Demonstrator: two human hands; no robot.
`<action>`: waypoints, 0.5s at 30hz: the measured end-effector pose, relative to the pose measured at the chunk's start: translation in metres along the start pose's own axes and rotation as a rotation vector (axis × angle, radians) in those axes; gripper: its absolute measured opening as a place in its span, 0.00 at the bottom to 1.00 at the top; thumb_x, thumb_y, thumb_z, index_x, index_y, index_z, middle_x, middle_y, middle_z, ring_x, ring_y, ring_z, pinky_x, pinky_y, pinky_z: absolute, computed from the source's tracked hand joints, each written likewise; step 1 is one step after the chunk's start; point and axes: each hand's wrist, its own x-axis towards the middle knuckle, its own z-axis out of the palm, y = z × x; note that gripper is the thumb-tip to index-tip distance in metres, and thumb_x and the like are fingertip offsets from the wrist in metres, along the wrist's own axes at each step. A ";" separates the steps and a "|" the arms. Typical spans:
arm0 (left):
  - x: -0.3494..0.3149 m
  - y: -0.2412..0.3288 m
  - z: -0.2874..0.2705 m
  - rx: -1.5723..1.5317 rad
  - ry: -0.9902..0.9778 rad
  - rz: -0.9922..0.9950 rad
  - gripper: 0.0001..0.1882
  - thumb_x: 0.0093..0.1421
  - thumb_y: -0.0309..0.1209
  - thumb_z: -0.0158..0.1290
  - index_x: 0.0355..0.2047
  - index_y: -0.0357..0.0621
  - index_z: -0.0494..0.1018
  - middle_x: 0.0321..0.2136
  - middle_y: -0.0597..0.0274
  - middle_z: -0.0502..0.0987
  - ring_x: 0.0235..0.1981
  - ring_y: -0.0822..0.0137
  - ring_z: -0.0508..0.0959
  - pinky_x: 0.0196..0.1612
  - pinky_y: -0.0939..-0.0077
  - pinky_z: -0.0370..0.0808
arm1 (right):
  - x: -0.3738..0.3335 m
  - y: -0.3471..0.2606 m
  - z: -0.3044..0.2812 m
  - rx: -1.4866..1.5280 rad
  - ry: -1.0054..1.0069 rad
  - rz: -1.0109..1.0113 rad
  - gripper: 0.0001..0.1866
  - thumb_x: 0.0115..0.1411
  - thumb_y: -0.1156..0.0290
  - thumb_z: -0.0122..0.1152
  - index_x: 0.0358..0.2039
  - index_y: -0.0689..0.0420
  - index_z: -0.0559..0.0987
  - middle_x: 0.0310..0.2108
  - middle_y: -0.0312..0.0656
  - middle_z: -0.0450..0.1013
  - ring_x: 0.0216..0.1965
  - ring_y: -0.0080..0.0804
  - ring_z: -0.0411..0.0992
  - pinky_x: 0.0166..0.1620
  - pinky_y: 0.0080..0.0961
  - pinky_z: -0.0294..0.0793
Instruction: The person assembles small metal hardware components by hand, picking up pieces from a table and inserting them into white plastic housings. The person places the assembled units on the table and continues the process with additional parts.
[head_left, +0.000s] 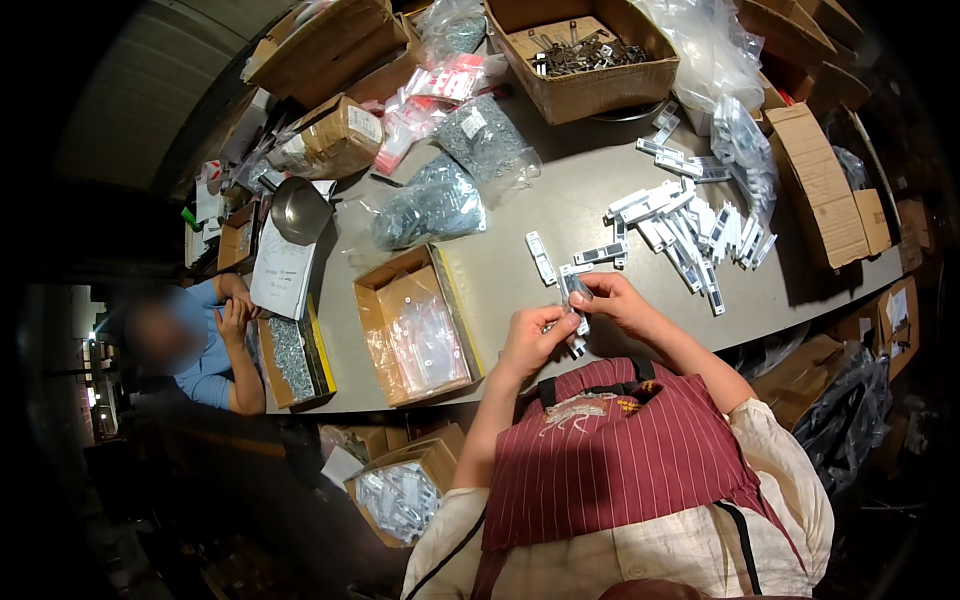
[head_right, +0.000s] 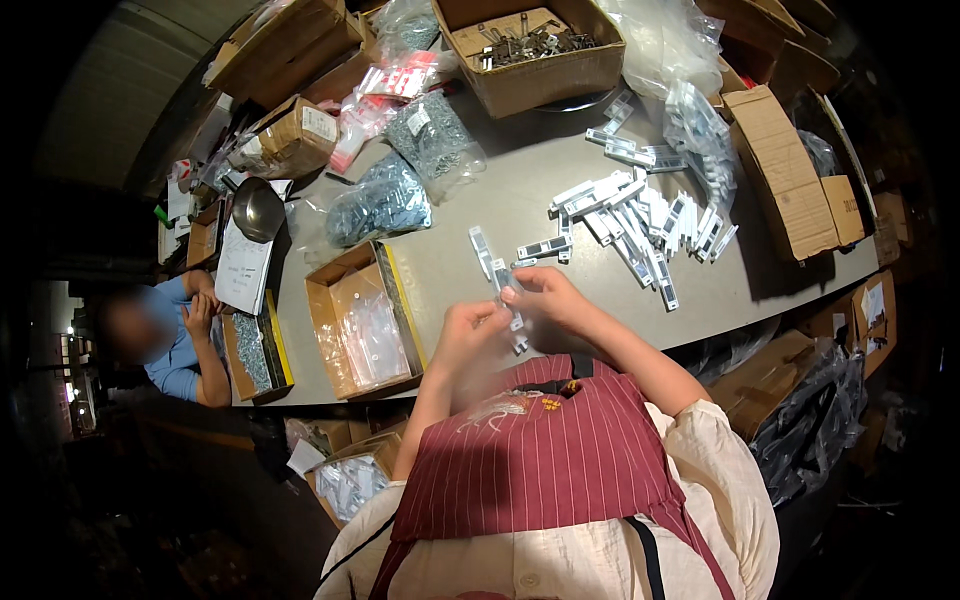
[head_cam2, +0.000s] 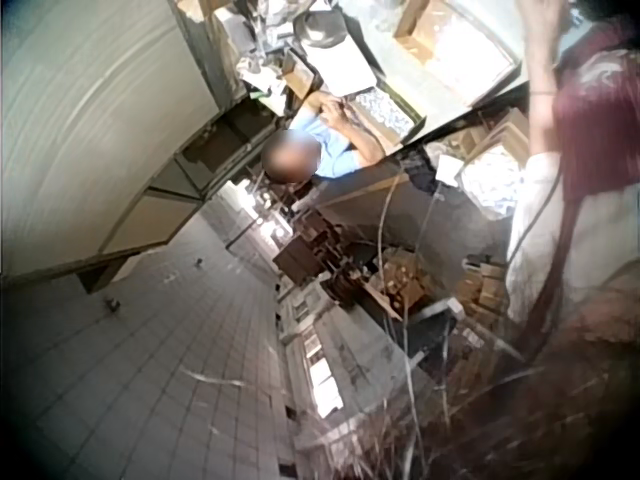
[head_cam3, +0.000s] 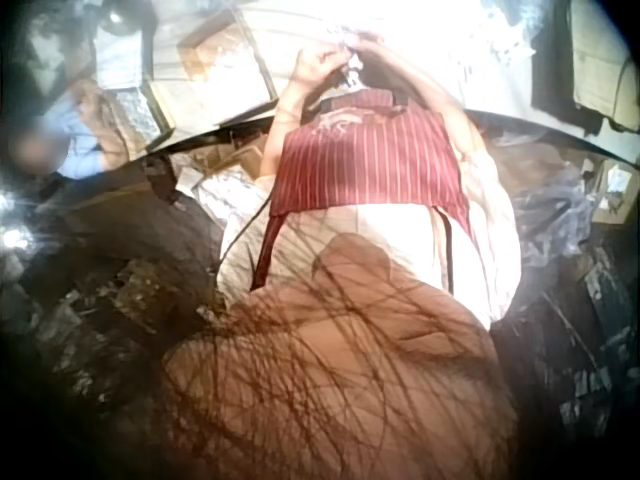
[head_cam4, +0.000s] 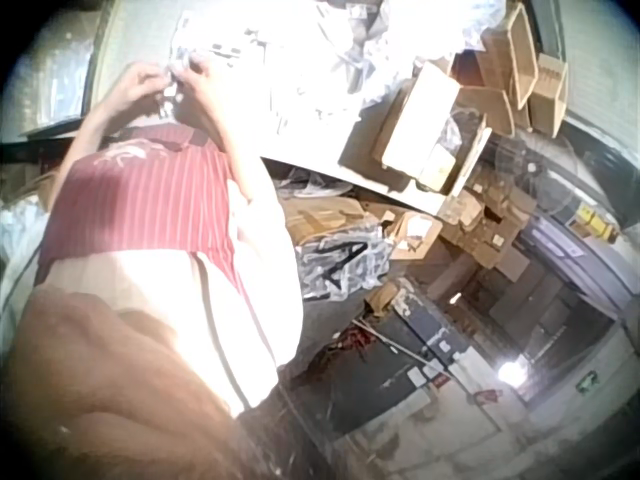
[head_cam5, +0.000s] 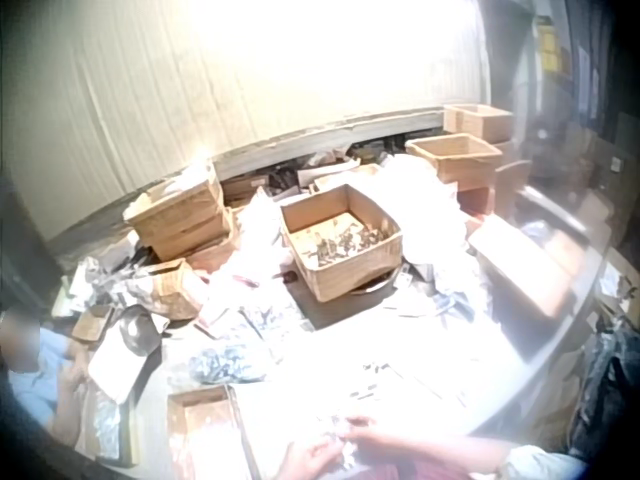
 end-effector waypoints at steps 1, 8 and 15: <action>-0.002 0.001 0.001 0.038 0.010 -0.014 0.15 0.66 0.36 0.57 0.28 0.36 0.80 0.20 0.72 0.75 0.23 0.80 0.71 0.24 0.78 0.65 | 0.003 0.008 -0.005 -0.046 0.012 -0.038 0.10 0.65 0.65 0.64 0.39 0.59 0.81 0.32 0.32 0.76 0.35 0.18 0.71 0.40 0.22 0.71; -0.009 -0.017 -0.002 -0.270 0.095 0.113 0.14 0.63 0.37 0.57 0.29 0.37 0.76 0.20 0.69 0.75 0.20 0.82 0.69 0.22 0.86 0.60 | -0.004 0.001 0.001 -0.646 0.256 -0.302 0.16 0.60 0.60 0.65 0.36 0.63 0.80 0.28 0.47 0.75 0.29 0.35 0.74 0.34 0.32 0.72; -0.002 -0.040 -0.007 -0.338 0.035 0.078 0.14 0.66 0.40 0.55 0.30 0.41 0.74 0.18 0.74 0.69 0.17 0.84 0.63 0.19 0.87 0.55 | -0.020 -0.022 0.027 -0.899 0.084 -0.461 0.17 0.59 0.66 0.63 0.46 0.61 0.78 0.28 0.50 0.76 0.28 0.46 0.75 0.32 0.35 0.74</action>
